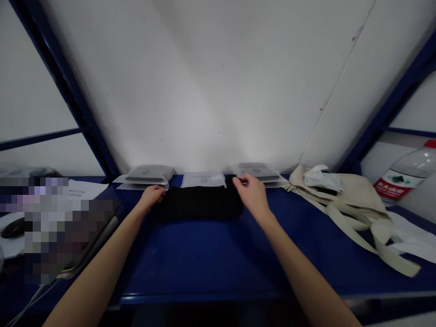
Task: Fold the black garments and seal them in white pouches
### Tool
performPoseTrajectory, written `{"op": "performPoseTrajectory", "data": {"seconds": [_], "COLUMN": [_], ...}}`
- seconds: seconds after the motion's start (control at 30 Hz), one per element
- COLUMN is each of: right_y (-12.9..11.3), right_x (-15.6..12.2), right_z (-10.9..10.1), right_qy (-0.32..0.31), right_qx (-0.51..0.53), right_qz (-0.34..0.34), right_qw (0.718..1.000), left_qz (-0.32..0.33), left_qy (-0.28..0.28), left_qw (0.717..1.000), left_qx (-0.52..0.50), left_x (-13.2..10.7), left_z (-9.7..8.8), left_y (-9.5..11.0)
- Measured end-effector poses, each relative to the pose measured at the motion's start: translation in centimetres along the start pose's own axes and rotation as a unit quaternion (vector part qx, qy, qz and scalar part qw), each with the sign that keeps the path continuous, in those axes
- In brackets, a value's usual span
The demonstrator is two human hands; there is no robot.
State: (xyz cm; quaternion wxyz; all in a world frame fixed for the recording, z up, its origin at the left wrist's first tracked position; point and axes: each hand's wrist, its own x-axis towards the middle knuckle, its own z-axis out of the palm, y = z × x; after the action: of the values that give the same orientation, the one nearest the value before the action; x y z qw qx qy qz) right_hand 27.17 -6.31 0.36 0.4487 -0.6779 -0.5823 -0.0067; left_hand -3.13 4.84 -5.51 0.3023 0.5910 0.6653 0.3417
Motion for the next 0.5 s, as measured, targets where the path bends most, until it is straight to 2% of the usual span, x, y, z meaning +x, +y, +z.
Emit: {"op": "performPoseTrajectory", "data": {"seconds": [0.07, 0.13, 0.2, 0.3, 0.4, 0.5], "right_y": [-2.2, -3.7, -4.3, -4.0, -3.5, -2.6], "right_x": [-1.8, -3.6, -5.0, -5.6, -4.6, -3.0], "right_z": [1.8, 3.2, 4.1, 4.0, 2.8, 1.5], "right_qy": [-0.03, -0.111, -0.197, -0.276, -0.308, -0.263], "right_qx": [-0.041, -0.082, -0.107, -0.09, -0.003, 0.058], "right_qz": [-0.049, -0.11, -0.184, -0.25, -0.232, -0.179], "right_qw": [0.997, 0.984, 0.957, 0.924, 0.923, 0.946], "left_qz": [0.003, 0.006, 0.007, 0.009, 0.021, 0.031], "left_qy": [0.003, 0.005, 0.006, 0.004, 0.007, 0.012], "left_qw": [1.0, 1.0, 0.999, 0.998, 0.994, 0.977], "left_qx": [0.011, 0.024, 0.04, 0.061, 0.11, 0.213], "left_x": [0.1, 0.2, 0.1, -0.1, -0.7, -1.3], "left_z": [0.0, 0.0, 0.0, -0.1, -0.3, -0.8], "left_y": [-0.1, -0.1, 0.0, 0.4, 1.0, 1.2]}}
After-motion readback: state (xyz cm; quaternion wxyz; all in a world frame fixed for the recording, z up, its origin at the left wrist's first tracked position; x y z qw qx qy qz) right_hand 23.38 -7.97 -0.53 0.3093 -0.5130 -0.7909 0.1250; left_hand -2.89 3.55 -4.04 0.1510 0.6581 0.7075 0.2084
